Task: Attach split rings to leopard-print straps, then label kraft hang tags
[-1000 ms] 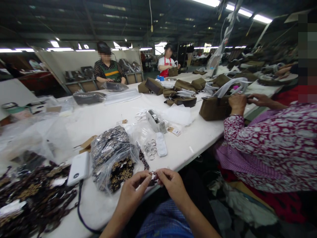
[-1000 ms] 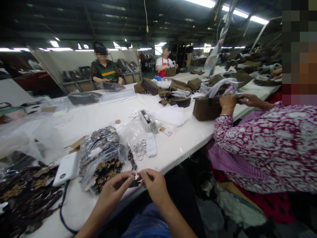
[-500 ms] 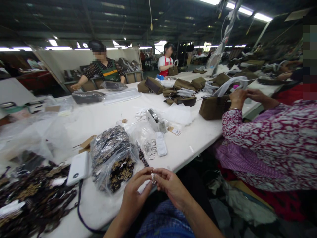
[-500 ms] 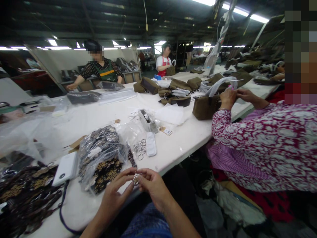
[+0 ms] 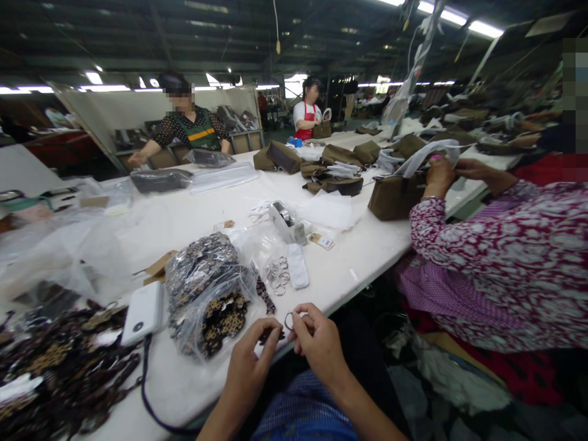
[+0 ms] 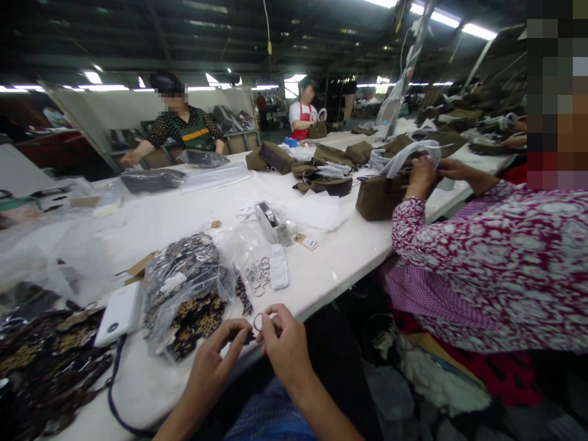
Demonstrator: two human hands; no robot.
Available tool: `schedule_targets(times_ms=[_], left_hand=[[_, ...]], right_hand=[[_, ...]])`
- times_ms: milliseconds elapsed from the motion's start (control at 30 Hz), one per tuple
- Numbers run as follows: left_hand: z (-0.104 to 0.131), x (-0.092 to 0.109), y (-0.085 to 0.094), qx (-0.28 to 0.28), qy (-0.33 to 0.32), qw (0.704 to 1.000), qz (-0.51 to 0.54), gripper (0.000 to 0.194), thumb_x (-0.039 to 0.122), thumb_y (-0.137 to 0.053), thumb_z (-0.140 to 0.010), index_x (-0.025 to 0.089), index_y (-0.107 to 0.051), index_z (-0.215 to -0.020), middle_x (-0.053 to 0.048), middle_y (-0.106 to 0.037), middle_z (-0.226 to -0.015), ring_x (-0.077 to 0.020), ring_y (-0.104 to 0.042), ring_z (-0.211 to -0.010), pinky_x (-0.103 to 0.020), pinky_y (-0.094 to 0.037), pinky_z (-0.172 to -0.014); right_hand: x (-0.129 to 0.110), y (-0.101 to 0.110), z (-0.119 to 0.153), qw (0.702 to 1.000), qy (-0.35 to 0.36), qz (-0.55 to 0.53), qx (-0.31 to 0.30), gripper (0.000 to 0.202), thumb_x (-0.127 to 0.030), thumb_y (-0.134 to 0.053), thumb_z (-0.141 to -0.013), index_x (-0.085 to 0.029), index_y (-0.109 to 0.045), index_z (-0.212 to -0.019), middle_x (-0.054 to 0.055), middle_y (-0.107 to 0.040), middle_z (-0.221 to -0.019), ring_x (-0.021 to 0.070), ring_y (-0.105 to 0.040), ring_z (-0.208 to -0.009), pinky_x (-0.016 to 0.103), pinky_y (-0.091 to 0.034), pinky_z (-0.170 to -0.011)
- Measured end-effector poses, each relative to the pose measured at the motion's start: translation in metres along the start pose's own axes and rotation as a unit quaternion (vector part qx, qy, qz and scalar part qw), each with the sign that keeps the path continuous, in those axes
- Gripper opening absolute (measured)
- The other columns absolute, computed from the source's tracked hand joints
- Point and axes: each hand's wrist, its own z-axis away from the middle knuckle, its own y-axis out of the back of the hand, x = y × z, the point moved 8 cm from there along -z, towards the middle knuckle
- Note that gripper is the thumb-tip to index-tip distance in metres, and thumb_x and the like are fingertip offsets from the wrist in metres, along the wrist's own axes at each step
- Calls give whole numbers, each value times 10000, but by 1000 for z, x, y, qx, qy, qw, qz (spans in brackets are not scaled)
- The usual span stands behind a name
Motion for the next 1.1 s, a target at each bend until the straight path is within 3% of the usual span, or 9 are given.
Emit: schedule_targets(times_ms=[133, 467, 667, 800, 867, 933, 1100], left_hand=[[1, 0, -1, 18, -12, 1000, -21, 144, 314, -611, -870, 234, -729, -890, -48, -748, -918, -223, -676, -872, -286, -501, -797], [3, -7, 9, 66, -9, 997, -44, 124, 320, -675, -807, 257, -781, -822, -15, -791, -842, -214, -732, -779, -282, -556, -763], [3, -10, 10, 79, -8, 996, -46, 151, 349, -656, -818, 236, -755, -827, -18, -782, -837, -194, -725, -775, -272, -563, -752], [2, -1, 14, 108, -17, 990, -91, 192, 405, -691, -786, 215, -709, -802, -22, -743, -798, -193, -688, -743, -285, -548, -733], [0, 3, 12, 90, -9, 991, -102, 215, 419, -669, -804, 211, -692, -757, -11, -715, -722, -175, -658, -656, -266, -533, -654], [-4, 2, 8, 60, 13, 995, -77, 223, 418, -644, -823, 209, -699, -771, -10, -721, -719, -168, -665, -643, -249, -532, -624], [-10, -7, -3, 37, 64, 997, 17, 221, 402, -660, -796, 196, -724, -843, -40, -772, -838, -208, -729, -791, -272, -577, -731]], right_hand=[[0, -4, 2, 1000, -4, 0, -10, 252, -392, -536, -922, -187, -640, -1025, -29, -624, -563, 109, -533, -426, 190, -410, -436], [6, -12, 7, 997, -49, -46, -23, 223, -371, -549, -880, -164, -619, -924, -47, -583, -515, 80, -478, -359, 157, -359, -367], [13, -17, 11, 991, -82, -95, -39, 279, -435, -569, -866, -161, -600, -914, -54, -574, -500, 68, -451, -335, 144, -329, -337], [10, -15, 15, 995, -53, -83, -16, 334, -482, -555, -892, -160, -599, -970, -35, -594, -540, 85, -506, -383, 158, -374, -372], [8, -13, 16, 998, -24, -59, -4, 326, -473, -534, -917, -164, -601, -1000, -23, -611, -570, 99, -542, -419, 175, -417, -415], [5, -12, 16, 1000, 9, -22, 0, 296, -441, -515, -940, -172, -613, -1013, -14, -624, -595, 114, -576, -458, 191, -451, -464], [2, -12, 13, 996, 69, 44, -19, 240, -363, -493, -959, -194, -644, -1036, 2, -655, -648, 133, -613, -513, 208, -476, -523]])
